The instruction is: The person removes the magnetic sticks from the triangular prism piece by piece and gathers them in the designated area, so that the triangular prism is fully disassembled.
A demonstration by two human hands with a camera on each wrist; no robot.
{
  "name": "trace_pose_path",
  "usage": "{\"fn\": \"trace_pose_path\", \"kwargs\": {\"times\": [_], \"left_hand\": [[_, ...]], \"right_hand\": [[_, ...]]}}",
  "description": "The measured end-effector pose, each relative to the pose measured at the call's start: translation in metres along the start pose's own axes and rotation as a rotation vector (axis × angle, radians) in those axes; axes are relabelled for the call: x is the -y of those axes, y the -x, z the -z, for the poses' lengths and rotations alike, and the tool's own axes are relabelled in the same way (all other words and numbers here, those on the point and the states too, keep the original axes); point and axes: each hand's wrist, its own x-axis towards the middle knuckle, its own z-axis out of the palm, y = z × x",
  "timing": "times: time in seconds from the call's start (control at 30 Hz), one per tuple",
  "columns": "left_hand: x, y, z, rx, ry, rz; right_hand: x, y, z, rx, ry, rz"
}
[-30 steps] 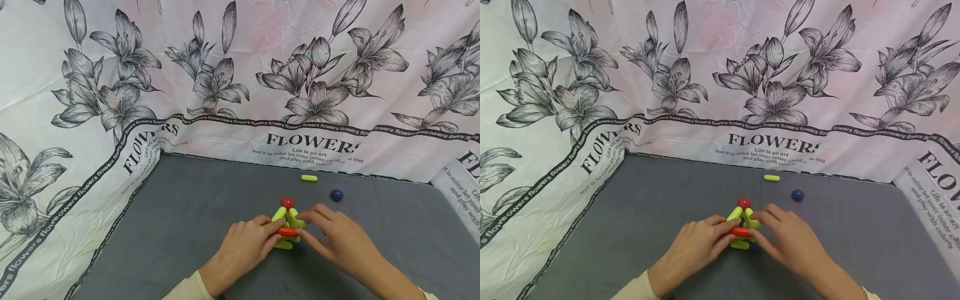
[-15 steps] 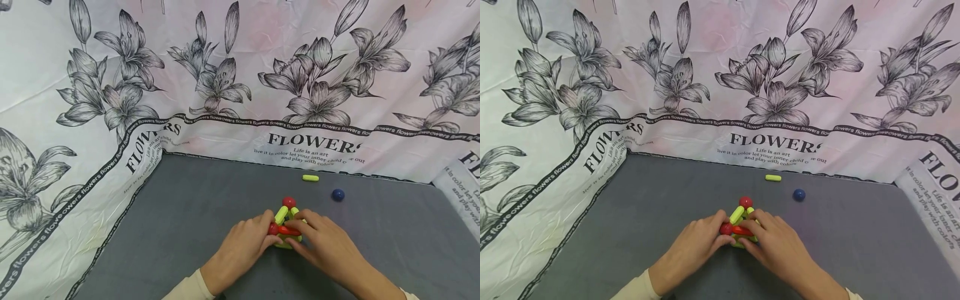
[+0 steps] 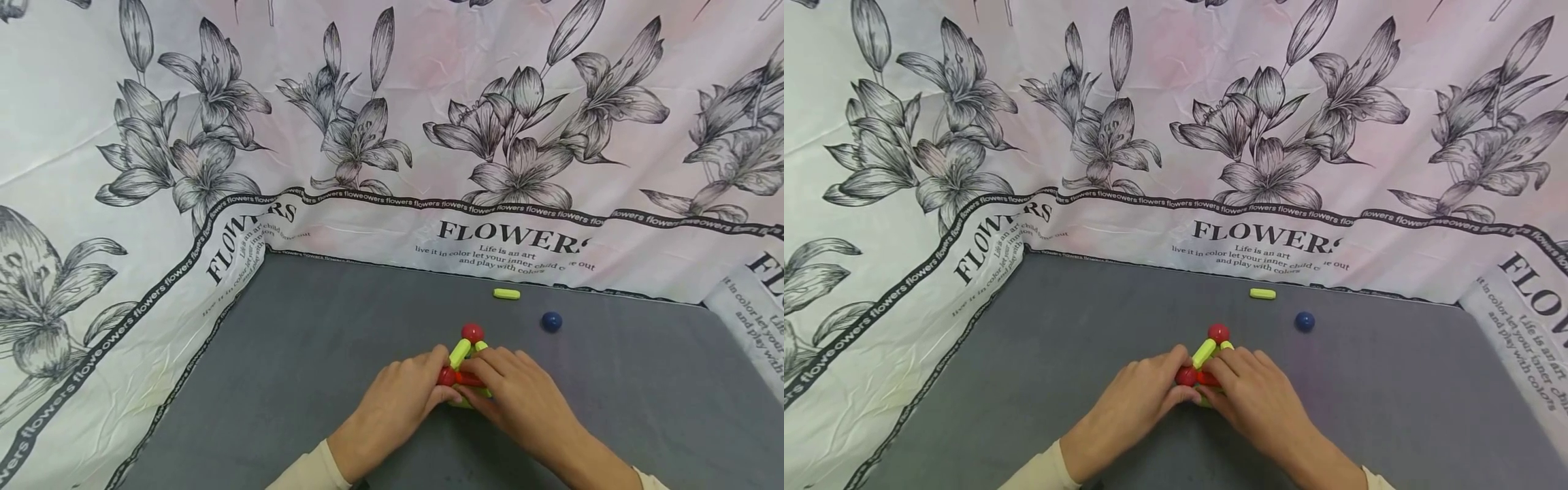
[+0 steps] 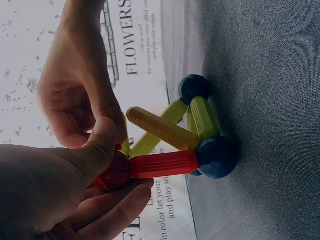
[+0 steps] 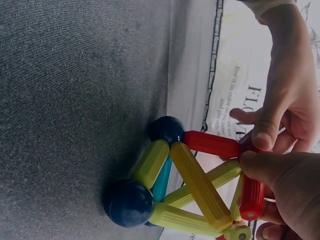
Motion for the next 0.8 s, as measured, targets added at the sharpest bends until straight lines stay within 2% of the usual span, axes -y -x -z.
{"fn": "trace_pose_path", "kwargs": {"times": [0.13,0.4,0.6,0.8], "left_hand": [[-0.0009,0.0003,0.0002,0.006,0.008,0.001],[-0.0026,-0.0010,0.0000,0.033,-0.018,0.022],[-0.0039,-0.0021,0.0002,0.043,-0.039,0.038],[-0.0041,-0.0022,-0.0001,0.043,-0.038,0.030]], "right_hand": [[0.0016,-0.0001,-0.0012,-0.015,0.007,0.008],[0.0053,0.0015,-0.0034,0.009,-0.005,-0.011],[0.0062,0.0013,-0.0041,0.004,0.005,0.005],[0.0060,-0.0005,-0.0007,0.027,0.027,0.009]]}}
